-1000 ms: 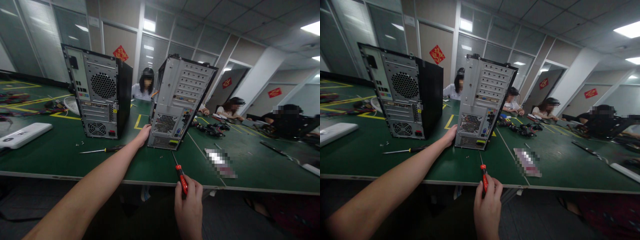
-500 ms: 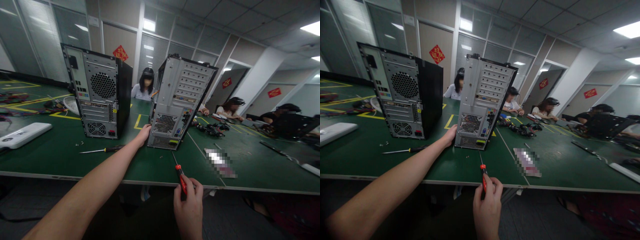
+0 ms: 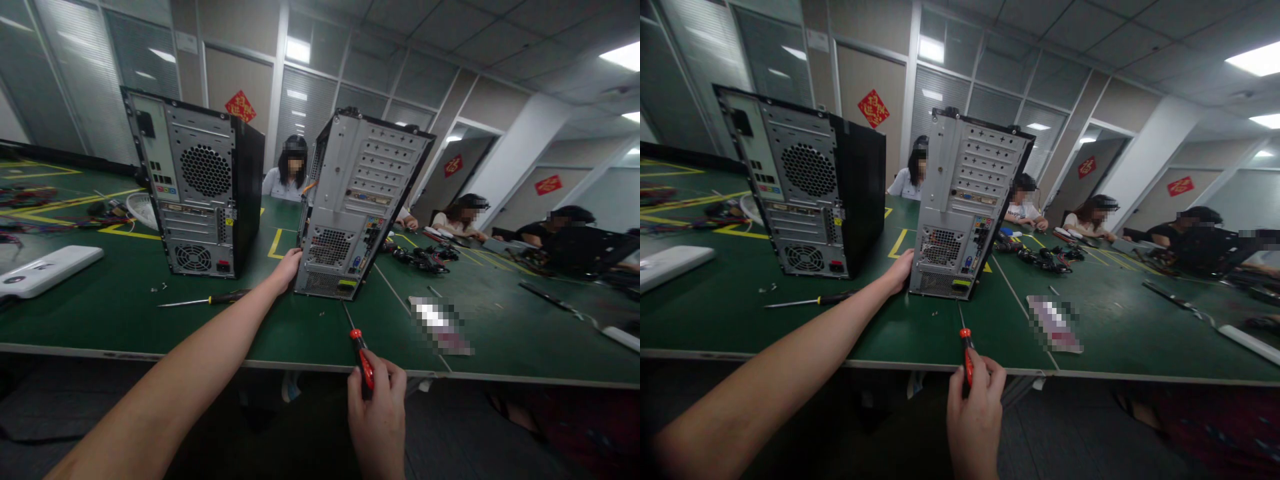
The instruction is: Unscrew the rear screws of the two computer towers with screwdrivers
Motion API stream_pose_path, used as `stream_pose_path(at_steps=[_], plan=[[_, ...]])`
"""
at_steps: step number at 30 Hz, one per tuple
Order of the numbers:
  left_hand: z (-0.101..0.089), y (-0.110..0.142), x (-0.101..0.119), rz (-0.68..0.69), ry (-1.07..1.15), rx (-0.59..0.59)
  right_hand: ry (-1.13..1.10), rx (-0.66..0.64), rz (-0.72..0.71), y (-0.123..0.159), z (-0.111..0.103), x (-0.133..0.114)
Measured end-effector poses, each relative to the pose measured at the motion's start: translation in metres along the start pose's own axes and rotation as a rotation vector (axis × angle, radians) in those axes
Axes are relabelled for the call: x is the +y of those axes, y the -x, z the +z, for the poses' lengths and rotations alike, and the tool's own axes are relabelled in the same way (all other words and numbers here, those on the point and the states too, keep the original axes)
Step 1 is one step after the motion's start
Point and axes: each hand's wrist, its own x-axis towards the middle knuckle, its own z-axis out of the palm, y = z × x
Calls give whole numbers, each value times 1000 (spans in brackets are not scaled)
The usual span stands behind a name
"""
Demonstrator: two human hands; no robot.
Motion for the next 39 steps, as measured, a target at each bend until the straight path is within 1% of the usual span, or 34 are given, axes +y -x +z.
stream_pose_path(at_steps=[5,14,20,26,33,39], plan=[[-1,0,0,-2,-12,16,-13,-14,30,0,1,1],[-1,-1,-1,4,-1,5,-49,-52,61,-3,-2,-3],[-1,2,2,-4,-16,6,-38,19,23,-4,-2,-2],[1,3,3,16,0,15,4,-1,51,-3,-3,1],[0,1,0,10,4,0,-4,60,-2,-4,-3,-3],[0,2,1,-2,17,9,4,52,-18,-4,-3,-2]])
